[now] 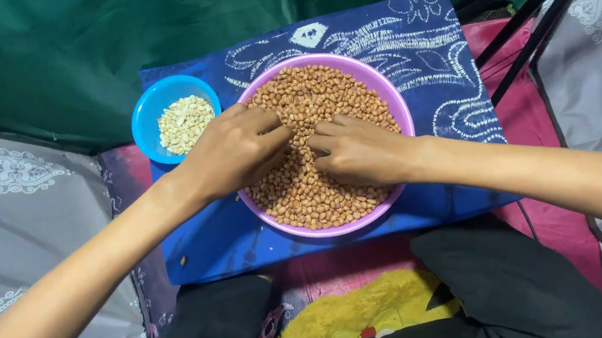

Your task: A person is manually sorting peanuts, picking out specific nuts from a large pink bowl and placing them into a smaller blue bowl.

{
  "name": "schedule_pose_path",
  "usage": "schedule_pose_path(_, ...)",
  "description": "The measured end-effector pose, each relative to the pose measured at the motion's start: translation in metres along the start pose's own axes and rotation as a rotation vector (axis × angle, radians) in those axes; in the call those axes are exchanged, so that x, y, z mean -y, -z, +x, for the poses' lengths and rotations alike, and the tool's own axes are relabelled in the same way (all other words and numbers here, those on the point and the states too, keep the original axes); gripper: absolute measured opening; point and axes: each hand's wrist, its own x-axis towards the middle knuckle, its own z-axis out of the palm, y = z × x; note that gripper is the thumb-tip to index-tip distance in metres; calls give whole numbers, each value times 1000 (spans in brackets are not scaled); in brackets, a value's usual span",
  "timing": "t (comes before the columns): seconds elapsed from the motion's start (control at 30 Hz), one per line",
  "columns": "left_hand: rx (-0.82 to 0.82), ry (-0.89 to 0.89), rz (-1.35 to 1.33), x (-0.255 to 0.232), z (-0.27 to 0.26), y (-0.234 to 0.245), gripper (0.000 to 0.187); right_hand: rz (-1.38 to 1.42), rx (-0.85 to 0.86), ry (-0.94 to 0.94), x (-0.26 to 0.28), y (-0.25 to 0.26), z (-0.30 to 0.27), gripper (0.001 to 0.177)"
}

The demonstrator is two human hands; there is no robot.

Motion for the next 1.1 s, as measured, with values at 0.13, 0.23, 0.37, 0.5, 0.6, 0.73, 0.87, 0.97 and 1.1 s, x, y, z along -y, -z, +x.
schedule_pose_path(0.13, 27, -3, -6, 3, 4, -7, 7, 12, -4, 44, -8, -8, 0, 21)
schedule_pose_path(0.23, -3, 88, -150, 4, 17, -11, 6, 100, -41, 60, -16, -2, 4, 26)
schedule_pose_path(0.37, -99, 335, -461, 19, 35, -27, 11, 259, -199, 69, -51, -14, 3, 13)
schedule_pose_path(0.5, -325, 562, -707, 21, 47, -33, 14, 336, -474, -72, -67, 1, 17, 9)
schedule_pose_path(0.6, -377, 690, -846, 18, 46, -36, 14, 396, -626, -216, -69, 18, 36, 8)
schedule_pose_path(0.73, -400, 767, -965, 18, 36, -41, 17, 502, -701, -280, -61, 17, 45, 5)
schedule_pose_path(0.87, -369, 800, -1111, 15, 30, -45, 20, 544, -695, -294, -55, 15, 43, 7)
schedule_pose_path(0.97, -358, 807, -1250, 17, 24, -52, 24, 574, -686, -300, -49, 16, 39, 6)
schedule_pose_path(1.1, -335, 812, -1302, 17, 22, -58, 29, 619, -678, -316, -48, 11, 34, 7)
